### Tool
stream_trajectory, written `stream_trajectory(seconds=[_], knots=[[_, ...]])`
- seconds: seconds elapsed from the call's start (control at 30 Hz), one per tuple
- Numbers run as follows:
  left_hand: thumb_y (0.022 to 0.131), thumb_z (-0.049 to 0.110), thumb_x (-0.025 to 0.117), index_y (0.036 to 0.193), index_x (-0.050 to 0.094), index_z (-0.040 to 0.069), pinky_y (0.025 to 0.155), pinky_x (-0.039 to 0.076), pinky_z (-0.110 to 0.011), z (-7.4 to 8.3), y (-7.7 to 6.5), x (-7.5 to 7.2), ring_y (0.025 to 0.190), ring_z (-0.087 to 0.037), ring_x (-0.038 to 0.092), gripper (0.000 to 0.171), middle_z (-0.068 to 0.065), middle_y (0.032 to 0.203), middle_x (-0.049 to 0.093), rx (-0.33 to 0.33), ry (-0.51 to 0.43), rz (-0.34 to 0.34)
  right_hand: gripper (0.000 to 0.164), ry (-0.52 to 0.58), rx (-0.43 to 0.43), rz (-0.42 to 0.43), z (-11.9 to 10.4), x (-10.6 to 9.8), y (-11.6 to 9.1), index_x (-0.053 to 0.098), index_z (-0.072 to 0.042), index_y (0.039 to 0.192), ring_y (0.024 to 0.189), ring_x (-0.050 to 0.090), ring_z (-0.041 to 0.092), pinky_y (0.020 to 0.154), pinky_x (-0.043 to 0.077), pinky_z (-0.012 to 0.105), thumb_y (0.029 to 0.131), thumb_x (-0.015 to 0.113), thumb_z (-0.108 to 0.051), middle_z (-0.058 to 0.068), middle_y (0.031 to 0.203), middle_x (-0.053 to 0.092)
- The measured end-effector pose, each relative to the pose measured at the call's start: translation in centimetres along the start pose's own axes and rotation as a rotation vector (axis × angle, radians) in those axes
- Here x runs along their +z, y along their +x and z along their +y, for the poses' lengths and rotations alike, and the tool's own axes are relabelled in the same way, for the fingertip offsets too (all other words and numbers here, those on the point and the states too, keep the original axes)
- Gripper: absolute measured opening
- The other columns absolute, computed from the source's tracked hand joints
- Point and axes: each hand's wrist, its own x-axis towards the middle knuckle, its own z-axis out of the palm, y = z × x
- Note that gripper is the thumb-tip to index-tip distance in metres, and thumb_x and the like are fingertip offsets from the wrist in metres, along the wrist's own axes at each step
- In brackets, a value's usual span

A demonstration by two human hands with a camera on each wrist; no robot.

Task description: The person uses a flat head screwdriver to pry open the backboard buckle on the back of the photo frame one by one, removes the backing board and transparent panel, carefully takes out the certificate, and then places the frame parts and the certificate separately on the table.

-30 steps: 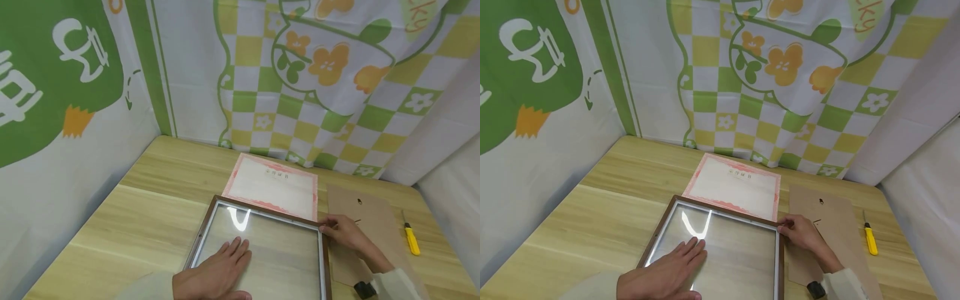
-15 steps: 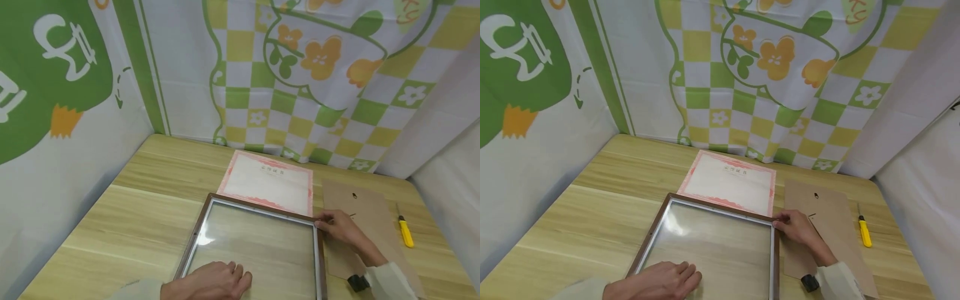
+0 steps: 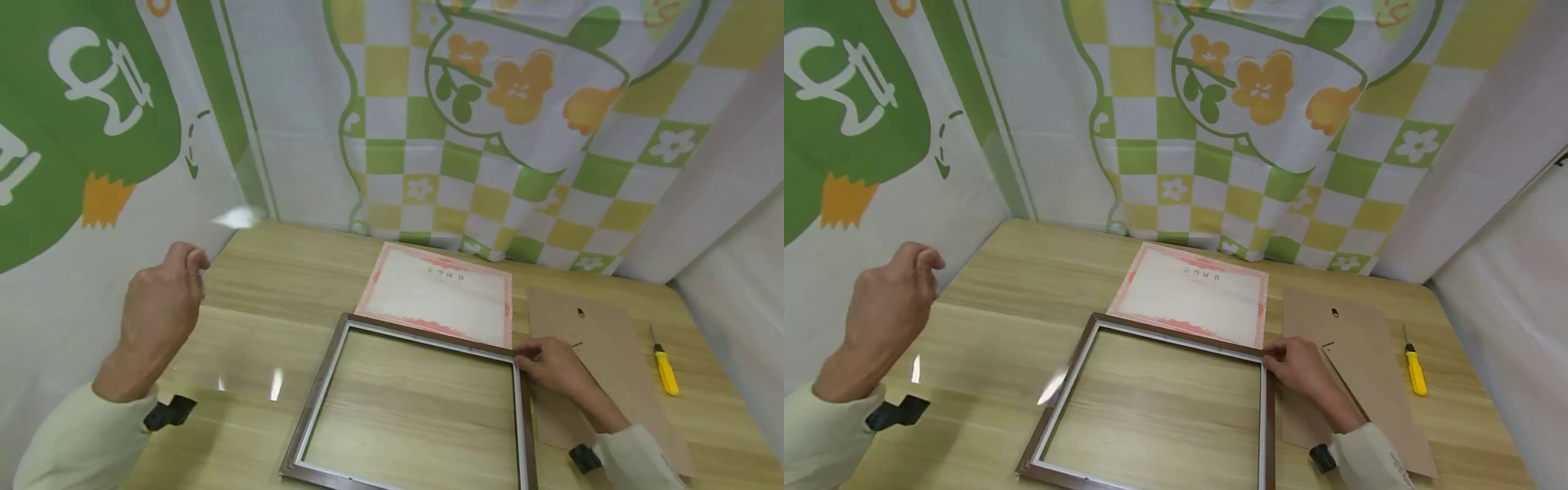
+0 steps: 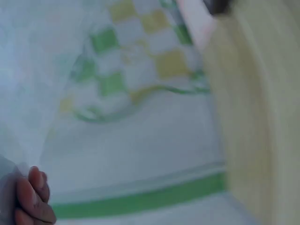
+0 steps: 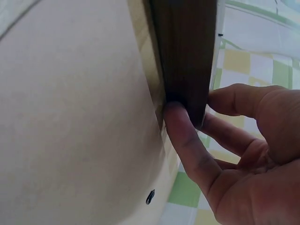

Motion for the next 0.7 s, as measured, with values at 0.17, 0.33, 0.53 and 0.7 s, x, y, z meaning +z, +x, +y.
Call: stream_trajectory(seconds=[0.17,0.33,0.53,0.7], knots=[[0.100,0.014,0.032,0.081,0.054,-0.004,0.043,0.040,-0.044,-7.7,-4.1,4.5,0.045,-0.033,0.052,0.034,-0.016,0.056,0.058,-0.226,-0.018,-0.366,0.018,-0.098,0.009,0.056,-0.3,0.2,-0.3,0.072,-0.010,0.097,0.077,0.063,0.015,0.063,0.050,0.031,0.085,0.060,-0.017,0.005,0.093,0.071],[0.100,0.032,0.029,0.085,0.053,-0.005,0.049,0.041,-0.045,-9.5,-6.2,6.6,0.060,-0.042,0.056,0.046,-0.028,0.071,0.060,-0.333,-0.007,-0.624,0.017,-0.088,0.017,0.068,0.1,0.6,-0.9,0.072,-0.011,0.097,0.077,0.064,0.015,0.062,0.051,0.030,0.085,0.062,-0.016,0.004,0.091,0.071],[0.089,0.049,0.051,0.101,0.046,-0.011,0.046,0.041,-0.044,-9.6,-5.9,6.7,0.061,-0.040,0.058,0.061,-0.030,0.076,0.060,-0.288,0.043,-0.752,0.017,-0.121,-0.018,0.110,-0.1,1.2,-0.8,0.072,-0.010,0.098,0.077,0.065,0.016,0.063,0.051,0.031,0.086,0.062,-0.018,0.005,0.092,0.072],[0.087,0.046,0.055,0.093,0.037,-0.012,0.044,0.039,-0.045,-9.1,-6.2,6.4,0.055,-0.038,0.055,0.060,-0.026,0.068,0.055,-0.270,0.119,-0.838,0.016,-0.130,-0.006,0.148,-0.6,1.6,-0.7,0.072,-0.010,0.095,0.077,0.065,0.019,0.063,0.052,0.032,0.084,0.063,-0.016,0.007,0.091,0.072]])
